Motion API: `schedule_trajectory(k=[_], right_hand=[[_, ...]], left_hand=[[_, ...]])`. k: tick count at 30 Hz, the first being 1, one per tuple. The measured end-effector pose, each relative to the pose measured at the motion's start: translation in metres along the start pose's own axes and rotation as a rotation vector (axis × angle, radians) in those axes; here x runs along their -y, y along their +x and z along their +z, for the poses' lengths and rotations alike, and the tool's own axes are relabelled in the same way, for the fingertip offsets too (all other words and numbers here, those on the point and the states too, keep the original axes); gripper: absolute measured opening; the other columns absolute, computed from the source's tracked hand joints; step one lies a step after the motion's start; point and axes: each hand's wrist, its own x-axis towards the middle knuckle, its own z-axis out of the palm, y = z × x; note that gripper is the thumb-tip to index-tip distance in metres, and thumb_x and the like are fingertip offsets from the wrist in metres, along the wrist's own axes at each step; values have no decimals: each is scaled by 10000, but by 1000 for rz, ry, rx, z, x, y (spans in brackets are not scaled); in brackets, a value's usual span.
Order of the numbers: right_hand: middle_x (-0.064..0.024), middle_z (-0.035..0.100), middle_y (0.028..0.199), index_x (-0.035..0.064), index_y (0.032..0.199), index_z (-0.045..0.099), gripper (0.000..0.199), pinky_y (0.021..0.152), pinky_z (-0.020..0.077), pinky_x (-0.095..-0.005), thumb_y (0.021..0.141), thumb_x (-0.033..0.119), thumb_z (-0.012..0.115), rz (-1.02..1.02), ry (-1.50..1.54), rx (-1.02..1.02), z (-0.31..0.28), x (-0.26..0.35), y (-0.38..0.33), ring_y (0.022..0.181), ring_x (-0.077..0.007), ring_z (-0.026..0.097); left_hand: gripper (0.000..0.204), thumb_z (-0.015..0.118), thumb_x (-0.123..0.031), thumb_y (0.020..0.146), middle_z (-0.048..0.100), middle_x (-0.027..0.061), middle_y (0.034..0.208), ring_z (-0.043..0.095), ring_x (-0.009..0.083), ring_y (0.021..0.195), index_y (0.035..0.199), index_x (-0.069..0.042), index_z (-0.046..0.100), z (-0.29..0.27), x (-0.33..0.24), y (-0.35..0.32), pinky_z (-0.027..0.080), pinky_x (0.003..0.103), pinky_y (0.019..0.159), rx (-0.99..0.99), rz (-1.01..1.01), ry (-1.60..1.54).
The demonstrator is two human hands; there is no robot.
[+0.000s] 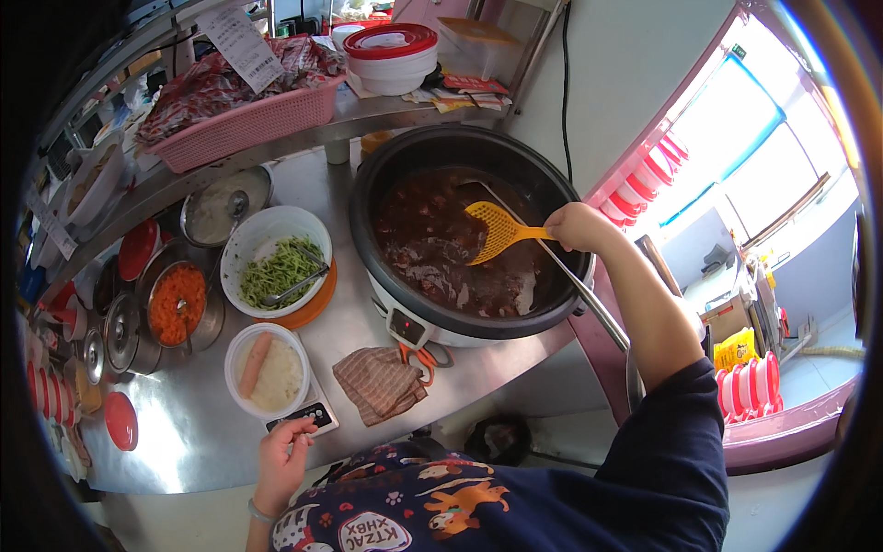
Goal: The person scoops rice into a bowl, adds cooked meat from a rice cooker, and then cuts open a packaged ingredient to add to the bowl. The task is performed in a commercial kitchen with various ingredients and tools visible.
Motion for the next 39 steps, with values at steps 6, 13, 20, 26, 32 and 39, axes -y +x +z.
schedule_trajectory(k=[6,13,20,26,32,39], right_hand=[[-61,688,732,145,1095,694,257,536,491,-322,866,196,590,105,376,123,45,20,65,532,-185,586],[-72,678,744,133,985,731,218,639,508,-342,829,213,601,162,504,-29,48,50,43,644,-213,639],[-61,679,762,89,947,740,314,657,502,-310,803,366,701,42,563,-140,65,61,9,664,-165,626],[-68,660,759,26,978,722,313,656,489,-297,816,293,717,74,753,-108,80,54,-4,670,-156,607],[-58,661,727,22,991,716,301,625,479,-288,846,284,693,58,827,-236,85,52,-31,644,-127,592],[-41,623,694,7,917,703,250,607,458,-284,864,250,670,32,686,-453,93,46,-105,631,-123,564]], left_hand=[[243,514,31,882,661,121,922,630,160,748,1099,26,622,-1,-1,0,527,280,725,-15,-10,45],[241,506,46,880,662,124,919,635,166,764,1092,43,620,-5,-1,-2,540,292,723,-76,-14,6],[237,504,39,890,669,125,930,634,160,773,1097,41,619,-3,-10,3,530,286,738,-34,-22,21],[232,507,33,892,669,121,926,635,160,775,1094,37,621,-6,-13,4,525,284,736,-20,49,37],[230,504,29,903,665,115,904,615,143,747,1099,28,624,-16,4,-5,525,279,710,-39,67,13],[212,476,-3,938,628,75,866,561,101,715,1100,22,610,-36,51,-18,491,244,654,-172,26,-32]])
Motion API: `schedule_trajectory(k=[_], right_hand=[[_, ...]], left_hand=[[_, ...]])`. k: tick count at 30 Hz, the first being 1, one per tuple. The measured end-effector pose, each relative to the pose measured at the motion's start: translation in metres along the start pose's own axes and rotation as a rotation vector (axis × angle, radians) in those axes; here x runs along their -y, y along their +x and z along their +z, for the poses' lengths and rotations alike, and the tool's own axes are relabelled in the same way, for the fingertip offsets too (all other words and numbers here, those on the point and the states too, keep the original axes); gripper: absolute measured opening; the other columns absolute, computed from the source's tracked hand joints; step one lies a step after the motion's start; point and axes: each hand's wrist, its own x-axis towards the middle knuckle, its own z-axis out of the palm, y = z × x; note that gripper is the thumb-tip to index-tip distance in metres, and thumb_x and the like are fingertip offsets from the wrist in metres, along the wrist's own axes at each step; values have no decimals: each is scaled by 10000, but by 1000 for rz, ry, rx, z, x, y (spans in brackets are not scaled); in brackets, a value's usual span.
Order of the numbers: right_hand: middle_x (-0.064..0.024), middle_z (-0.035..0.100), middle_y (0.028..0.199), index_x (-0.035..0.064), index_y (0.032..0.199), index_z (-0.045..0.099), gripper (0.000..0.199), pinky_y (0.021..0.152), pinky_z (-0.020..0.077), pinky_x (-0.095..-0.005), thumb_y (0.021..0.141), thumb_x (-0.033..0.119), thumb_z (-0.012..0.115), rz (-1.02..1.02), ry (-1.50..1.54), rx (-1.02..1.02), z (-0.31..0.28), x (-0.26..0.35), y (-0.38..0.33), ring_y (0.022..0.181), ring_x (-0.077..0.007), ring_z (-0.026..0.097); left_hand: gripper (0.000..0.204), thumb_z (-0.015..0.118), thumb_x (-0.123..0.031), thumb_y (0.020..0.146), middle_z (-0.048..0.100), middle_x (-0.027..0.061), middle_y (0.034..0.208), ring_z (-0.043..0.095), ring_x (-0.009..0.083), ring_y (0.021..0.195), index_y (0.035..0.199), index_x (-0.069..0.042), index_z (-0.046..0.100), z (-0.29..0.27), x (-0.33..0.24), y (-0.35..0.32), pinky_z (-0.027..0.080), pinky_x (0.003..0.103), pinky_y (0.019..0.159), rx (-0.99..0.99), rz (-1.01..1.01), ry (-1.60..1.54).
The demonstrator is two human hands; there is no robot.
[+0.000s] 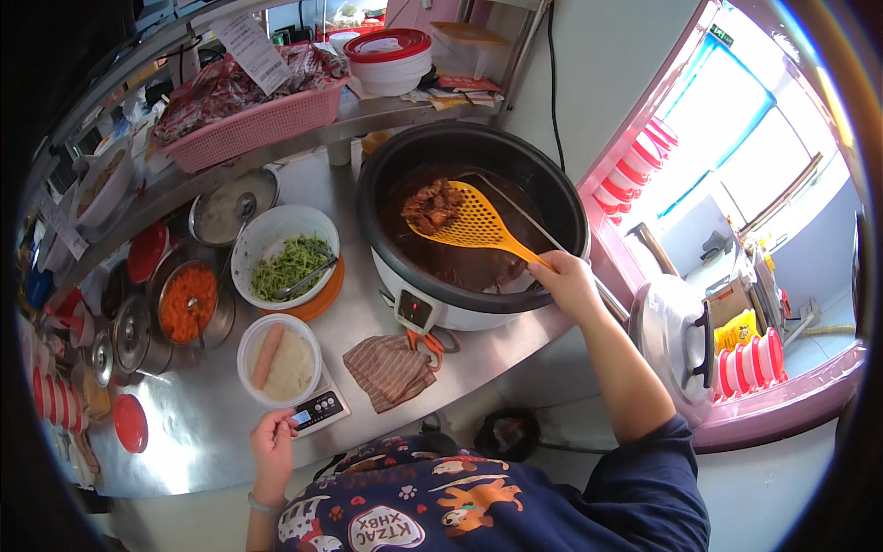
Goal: The person scoops rice into a bowl, adds cooked meat from a rice cooker, and then cuts open a packaged ingredient to add to the bowl. The task is performed in a commercial kitchen with various ingredients and tools visible.
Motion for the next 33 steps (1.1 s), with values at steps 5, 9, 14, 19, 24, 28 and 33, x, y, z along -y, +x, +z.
schedule_trajectory(k=[5,9,14,19,24,28,33], right_hand=[[-24,614,780,38,975,600,205,634,447,-255,834,134,713,-27,221,-204,6,-40,-51,707,-98,553],[-20,599,897,31,949,589,133,701,469,-240,869,92,677,123,255,-245,12,-53,-77,820,-98,578],[52,460,709,60,905,532,94,538,318,-217,887,41,622,17,611,-254,3,-51,-75,631,-35,412],[66,426,653,78,867,511,120,494,259,-193,881,27,618,-15,441,-298,11,-57,-72,565,-16,361],[46,456,604,75,886,510,113,448,282,-184,884,43,619,-106,603,-279,15,-69,-61,499,-24,404],[45,460,615,78,886,511,106,442,268,-184,905,42,608,-81,528,-239,22,-78,-51,494,-22,386],[30,485,666,76,886,512,113,467,298,-180,896,30,616,-147,704,-255,28,-99,-42,522,-30,403]], left_hand=[[253,494,-82,956,526,4,861,472,69,657,1197,-41,556,-17,47,-8,426,220,589,-360,-181,-221],[431,514,-112,956,495,9,956,499,82,669,1378,-111,429,-21,73,-14,446,225,554,-531,-410,-577],[516,490,-5,913,503,33,984,534,111,689,1404,-130,399,-22,75,-9,473,234,548,-564,-468,-661],[514,493,-27,905,514,39,1022,556,119,725,1401,-133,407,-30,73,-10,484,236,598,-547,-468,-620],[508,495,-36,905,515,40,1030,565,121,757,1396,-138,414,-41,82,-19,486,247,607,-535,-455,-627],[505,501,-35,914,510,44,1047,566,123,761,1397,-151,411,-48,84,-23,488,248,611,-533,-448,-643],[512,497,-24,912,514,50,1054,566,124,762,1400,-149,408,-52,84,-26,484,245,607,-520,-438,-658]])
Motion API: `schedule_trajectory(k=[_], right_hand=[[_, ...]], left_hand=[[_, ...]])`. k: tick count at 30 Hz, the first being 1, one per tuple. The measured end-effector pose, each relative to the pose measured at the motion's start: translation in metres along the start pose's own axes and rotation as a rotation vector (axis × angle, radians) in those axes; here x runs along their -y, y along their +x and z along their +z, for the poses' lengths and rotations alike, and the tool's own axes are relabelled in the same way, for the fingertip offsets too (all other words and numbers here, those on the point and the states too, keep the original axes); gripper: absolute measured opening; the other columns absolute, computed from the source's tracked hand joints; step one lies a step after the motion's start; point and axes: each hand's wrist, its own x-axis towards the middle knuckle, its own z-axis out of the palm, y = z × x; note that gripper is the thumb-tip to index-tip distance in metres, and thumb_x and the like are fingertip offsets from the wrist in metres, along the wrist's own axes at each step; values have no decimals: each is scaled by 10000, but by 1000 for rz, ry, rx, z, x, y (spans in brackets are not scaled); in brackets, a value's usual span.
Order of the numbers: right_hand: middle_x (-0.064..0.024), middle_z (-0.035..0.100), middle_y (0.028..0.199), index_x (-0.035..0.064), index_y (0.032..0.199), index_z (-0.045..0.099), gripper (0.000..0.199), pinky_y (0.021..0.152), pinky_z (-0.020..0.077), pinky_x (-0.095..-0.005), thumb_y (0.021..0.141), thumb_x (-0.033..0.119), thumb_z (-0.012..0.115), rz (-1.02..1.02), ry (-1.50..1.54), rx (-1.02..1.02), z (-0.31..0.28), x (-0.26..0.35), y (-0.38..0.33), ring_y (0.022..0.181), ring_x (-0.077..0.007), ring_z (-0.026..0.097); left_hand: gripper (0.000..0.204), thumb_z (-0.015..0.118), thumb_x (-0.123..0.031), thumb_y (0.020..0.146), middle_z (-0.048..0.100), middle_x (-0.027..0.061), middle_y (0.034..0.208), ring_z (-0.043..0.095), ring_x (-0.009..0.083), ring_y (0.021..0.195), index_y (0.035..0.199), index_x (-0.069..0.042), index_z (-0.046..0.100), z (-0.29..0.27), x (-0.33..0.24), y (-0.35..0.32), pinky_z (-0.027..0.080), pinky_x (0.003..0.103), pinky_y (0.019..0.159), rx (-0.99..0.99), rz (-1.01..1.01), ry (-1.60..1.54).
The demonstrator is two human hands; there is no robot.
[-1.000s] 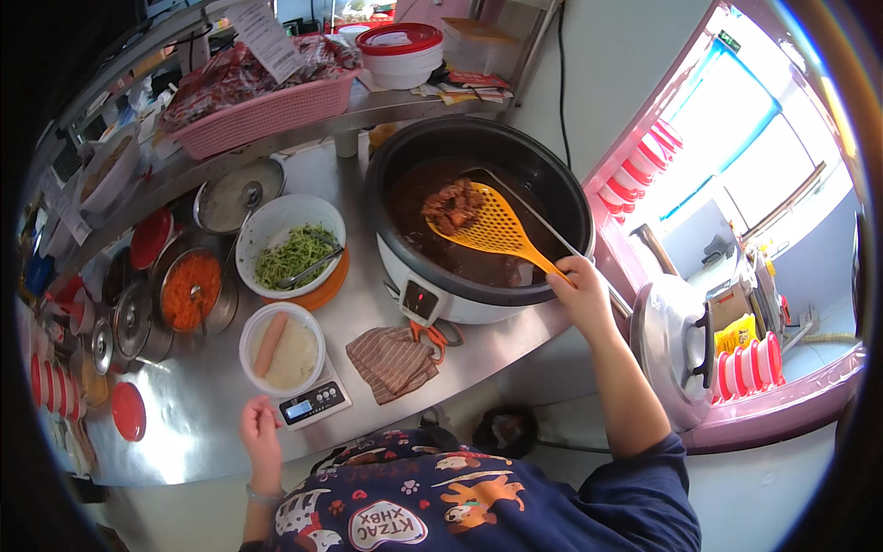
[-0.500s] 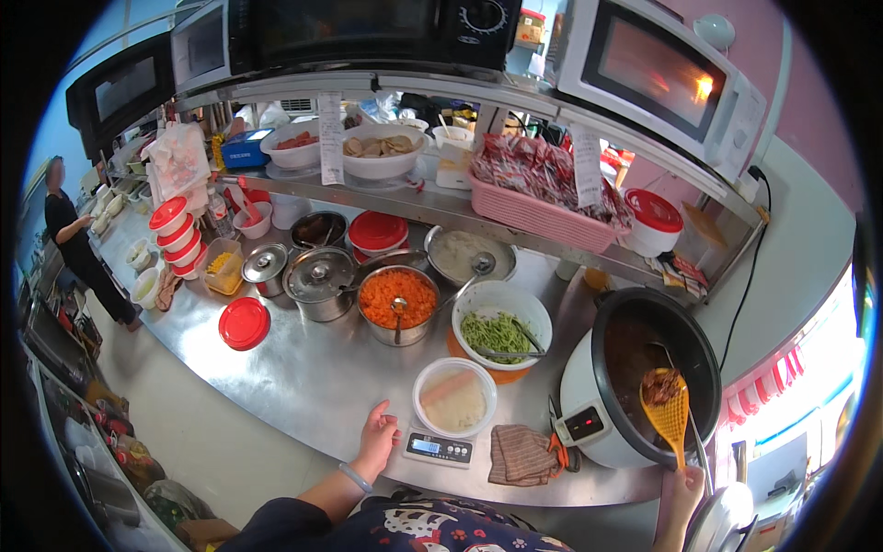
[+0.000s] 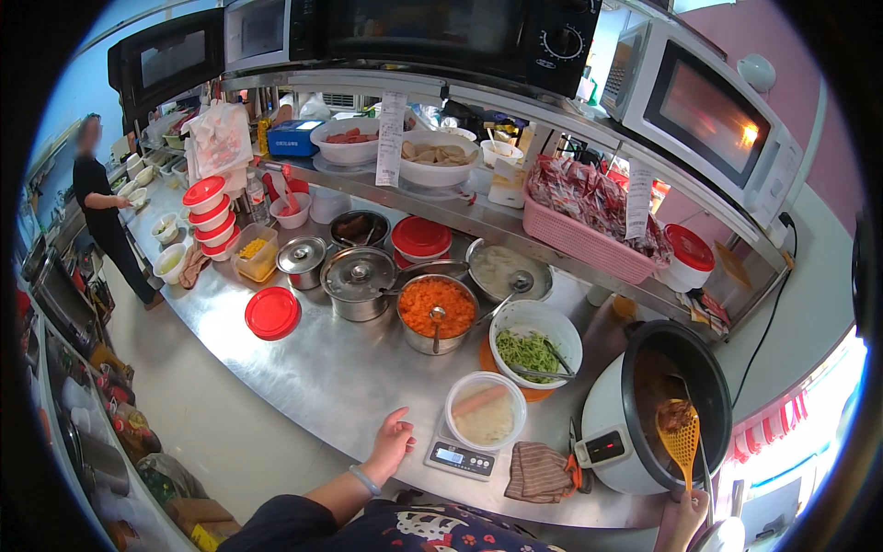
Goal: The person scoops rice into a bowl, adds cooked meat from a rice cooker, and then cuts open a packaged ingredient to add to the bowl. The task is performed in a commercial kitchen with various ingredients and tools visible.
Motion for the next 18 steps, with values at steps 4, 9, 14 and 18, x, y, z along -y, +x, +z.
schedule_trajectory(k=[4,9,14,18], right_hand=[[25,497,678,74,895,528,106,478,340,-167,889,53,632,-39,-289,-6,-12,-9,8,544,-33,442],[41,492,662,73,906,549,87,441,312,-163,900,98,632,17,-571,-65,-2,16,3,529,-26,435],[-156,684,957,81,1105,666,320,759,484,-347,812,207,698,60,-698,98,19,60,-15,847,-233,631],[-144,649,982,87,1107,635,303,815,457,-304,851,244,675,127,-841,81,16,52,-12,911,-217,609]], left_hand=[[523,495,-15,907,520,49,1053,569,126,765,1402,-158,409,-3,1,1,484,245,608,-2,0,-5],[497,490,-25,903,514,53,1041,573,131,766,1380,-148,426,-7,6,2,491,262,639,-4,-17,-24],[503,495,-26,901,525,61,1051,587,135,772,1385,-138,420,-11,10,4,498,261,634,7,-12,-33],[505,496,-28,914,539,70,1051,605,145,775,1397,-144,403,-11,12,2,510,267,640,48,-37,-79]])
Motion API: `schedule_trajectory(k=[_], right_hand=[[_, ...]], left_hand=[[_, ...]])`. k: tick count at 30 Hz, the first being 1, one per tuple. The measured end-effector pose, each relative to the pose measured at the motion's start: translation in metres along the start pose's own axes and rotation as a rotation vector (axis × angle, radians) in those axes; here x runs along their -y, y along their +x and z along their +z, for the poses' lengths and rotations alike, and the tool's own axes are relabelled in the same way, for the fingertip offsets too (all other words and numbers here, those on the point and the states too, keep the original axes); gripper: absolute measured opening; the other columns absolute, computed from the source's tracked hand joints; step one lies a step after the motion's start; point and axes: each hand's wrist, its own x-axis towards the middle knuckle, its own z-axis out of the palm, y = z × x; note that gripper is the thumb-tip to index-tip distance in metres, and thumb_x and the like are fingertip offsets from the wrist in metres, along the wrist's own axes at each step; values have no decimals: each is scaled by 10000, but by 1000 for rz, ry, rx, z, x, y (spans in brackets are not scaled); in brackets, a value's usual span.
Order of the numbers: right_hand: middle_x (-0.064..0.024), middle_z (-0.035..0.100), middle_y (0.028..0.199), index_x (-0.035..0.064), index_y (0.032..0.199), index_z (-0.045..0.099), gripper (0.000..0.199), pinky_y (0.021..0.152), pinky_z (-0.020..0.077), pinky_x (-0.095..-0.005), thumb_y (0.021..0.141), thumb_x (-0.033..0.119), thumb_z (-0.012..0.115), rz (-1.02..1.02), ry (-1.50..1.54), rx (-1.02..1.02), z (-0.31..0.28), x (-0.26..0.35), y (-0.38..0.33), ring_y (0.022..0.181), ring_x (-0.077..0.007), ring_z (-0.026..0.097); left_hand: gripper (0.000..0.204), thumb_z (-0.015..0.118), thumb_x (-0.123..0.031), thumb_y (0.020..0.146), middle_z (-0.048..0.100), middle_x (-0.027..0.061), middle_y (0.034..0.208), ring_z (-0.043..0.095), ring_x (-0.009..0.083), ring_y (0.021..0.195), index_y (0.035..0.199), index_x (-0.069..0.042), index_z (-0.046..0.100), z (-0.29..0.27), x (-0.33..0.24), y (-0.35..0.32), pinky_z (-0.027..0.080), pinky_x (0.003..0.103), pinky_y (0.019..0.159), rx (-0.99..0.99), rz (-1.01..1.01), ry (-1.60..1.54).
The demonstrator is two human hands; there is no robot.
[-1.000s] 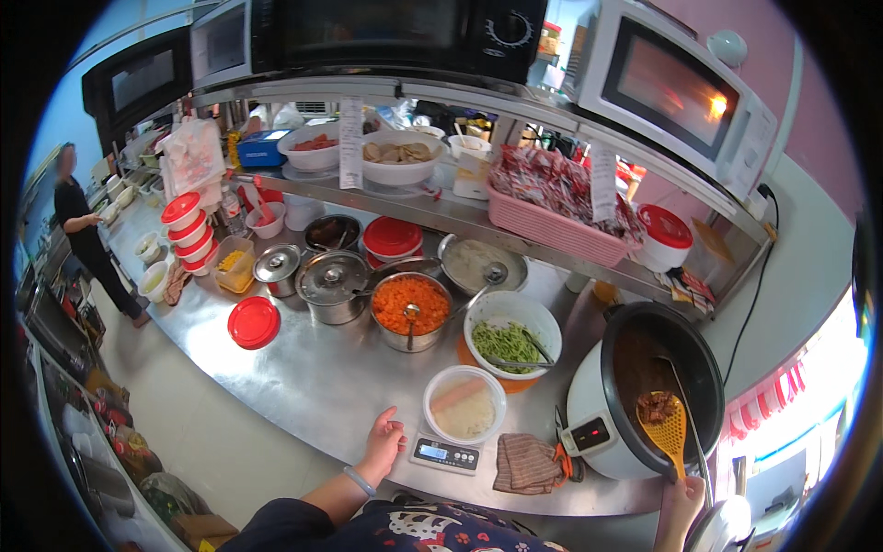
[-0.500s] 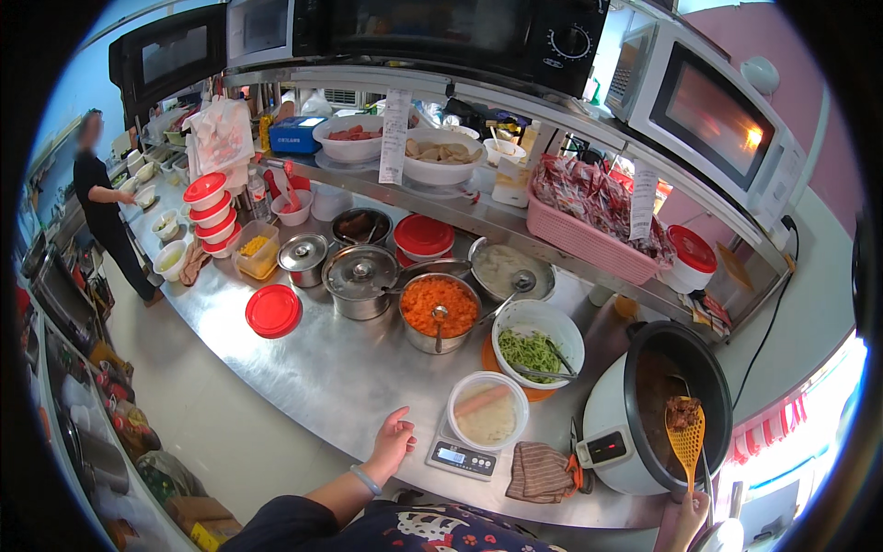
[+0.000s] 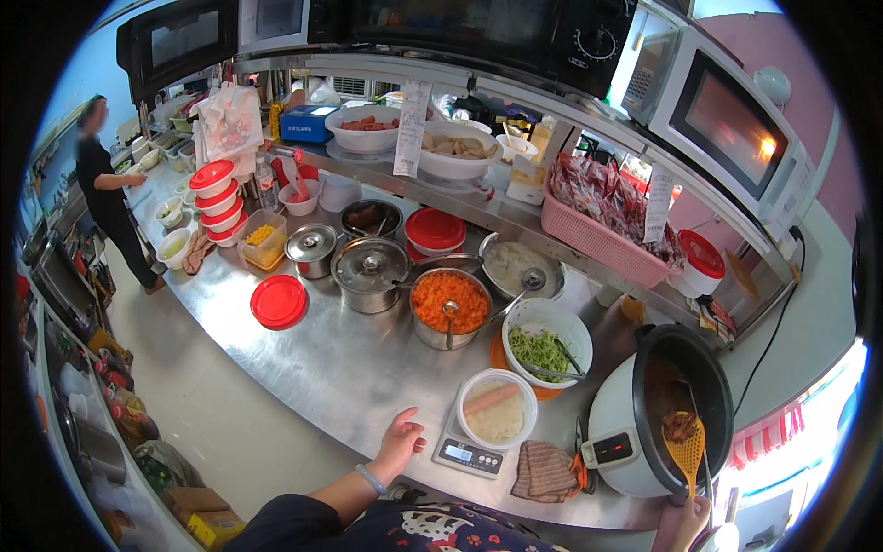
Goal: The person scoops rice into a bowl, adds cooked meat from a rice cooker, and then cuts open a packaged ingredient to add to the bowl. The task is performed in a commercial kitchen with various ingredients and tools visible.
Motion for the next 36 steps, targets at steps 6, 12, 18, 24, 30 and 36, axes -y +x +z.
schedule_trajectory(k=[6,12,18,24,30,36], right_hand=[[-25,551,770,76,971,580,137,566,353,-212,885,159,647,-113,410,-139,12,-48,16,653,-89,490],[38,488,650,65,913,551,91,439,275,-165,904,111,629,-65,485,-127,15,-60,24,507,-21,404],[28,484,736,58,932,544,97,477,318,-171,912,95,631,-9,381,-196,9,-60,18,557,-37,401],[20,501,799,53,952,551,103,570,362,-164,915,103,633,2,500,-68,3,-65,17,652,-41,443],[10,495,837,31,936,550,93,604,363,-179,903,69,628,35,424,-156,5,-64,18,691,-53,436],[26,487,810,35,924,553,109,533,301,-177,905,106,634,-4,478,-102,1,-62,13,621,-35,379]], left_hand=[[498,504,-34,921,561,69,1015,622,157,770,1398,-133,398,11,-1,-5,511,263,643,29,-18,-14],[491,520,-50,933,566,71,1021,623,158,773,1400,-131,393,21,-3,-8,511,262,646,47,-21,6],[489,515,-60,947,553,81,1018,632,165,787,1411,-124,373,29,2,-12,517,259,638,51,-43,23],[508,509,-60,951,536,81,1053,639,173,813,1427,-132,347,35,2,-11,534,271,664,65,-57,40],[501,506,-65,953,534,86,1094,635,168,820,1424,-148,357,35,11,-8,543,293,687,57,-54,60],[445,512,-84,949,535,76,1099,614,162,844,1378,-104,397,54,-23,-24,514,277,709,-57,211,53]])
